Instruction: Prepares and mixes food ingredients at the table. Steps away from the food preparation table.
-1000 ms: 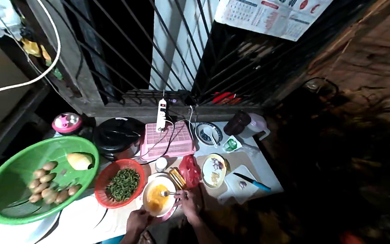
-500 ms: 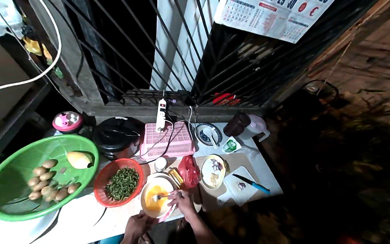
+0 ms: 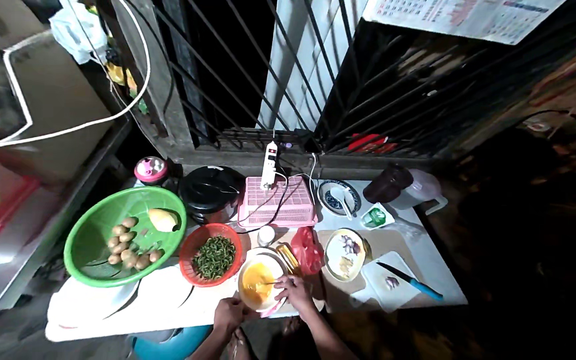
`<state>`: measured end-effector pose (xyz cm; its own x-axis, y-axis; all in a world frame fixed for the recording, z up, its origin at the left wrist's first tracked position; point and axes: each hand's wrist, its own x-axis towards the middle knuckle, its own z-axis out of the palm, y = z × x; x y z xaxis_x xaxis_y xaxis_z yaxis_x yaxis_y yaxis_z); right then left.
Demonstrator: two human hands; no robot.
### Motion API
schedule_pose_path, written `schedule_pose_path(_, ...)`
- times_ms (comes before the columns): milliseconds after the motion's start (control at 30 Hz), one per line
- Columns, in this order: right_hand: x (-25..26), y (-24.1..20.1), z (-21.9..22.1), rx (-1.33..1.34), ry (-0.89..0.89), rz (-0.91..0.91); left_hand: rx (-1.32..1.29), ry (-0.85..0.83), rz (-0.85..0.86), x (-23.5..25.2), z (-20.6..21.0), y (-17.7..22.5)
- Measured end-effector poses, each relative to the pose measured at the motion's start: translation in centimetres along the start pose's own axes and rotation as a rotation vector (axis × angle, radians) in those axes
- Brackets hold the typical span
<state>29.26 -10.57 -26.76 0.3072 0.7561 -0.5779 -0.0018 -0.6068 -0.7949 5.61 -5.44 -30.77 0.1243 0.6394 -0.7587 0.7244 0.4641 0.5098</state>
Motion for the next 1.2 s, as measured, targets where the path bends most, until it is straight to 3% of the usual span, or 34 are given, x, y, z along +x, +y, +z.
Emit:
schedule_pose_path(133, 0.0, -0.2, -0.4, 0.005, 0.053, -0.015, -0.054, 0.083, 0.005, 0.0, -0.3, 0.8)
schedule_pose_path(233, -0.2, -0.1, -0.8, -0.015, -0.043, -0.011, -0.12, 0.078, 0.002, 0.1, -0.4, 0.8)
schedule_pose_path(300, -0.3, 0.2, -0.8, 0.016, 0.024, -0.035, -0.162, 0.056, -0.015, 0.0, -0.2, 0.7)
schedule_pose_path(433, -0.7, 0.2, -0.9, 0.007, -0.009, -0.01, -0.111, -0.006, -0.05, -0.4, 0.2, 0.6)
schedule_pose_path(533, -0.8, 0.7, -0.8, 0.022, 0.09, -0.038, -0.098, 0.013, -0.042, -0.5, 0.3, 0.5)
schedule_pose_path(633, -1.3, 0.5, -0.9, 0.013, -0.014, -0.005, -0.138, 0.058, -0.02, 0.0, 0.2, 0.3)
schedule_pose_path(733, -1.2, 0.9, -0.7, 0.035, 0.076, -0.008, -0.13, 0.028, -0.027, 0.1, 0.1, 0.4)
schedule_pose_path(800, -1.3, 0.8, -0.9, -0.006, 0.04, 0.041, -0.114, -0.013, -0.051, -0.2, 0.2, 0.5)
schedule_pose_path(933, -1.4, 0.8, -0.9, 0.027, 0.111, 0.011, -0.024, 0.07, -0.039, -0.5, -0.2, 0.7)
schedule_pose_path(1000, -1.5, 0.6, -1.3, -0.007, 0.001, 0.054, 0.006, 0.086, -0.044, -0.7, -0.6, 1.2)
schedule_pose_path(1133, -1.3, 1.1, -1.2, 0.05, 0.076, 0.036, -0.062, 0.047, -0.076, -0.3, -0.5, 0.5)
schedule_pose_path(1200, -1.4, 1.1, -1.3, 0.026, -0.014, 0.062, -0.146, 0.025, -0.102, -0.6, -0.1, 0.3)
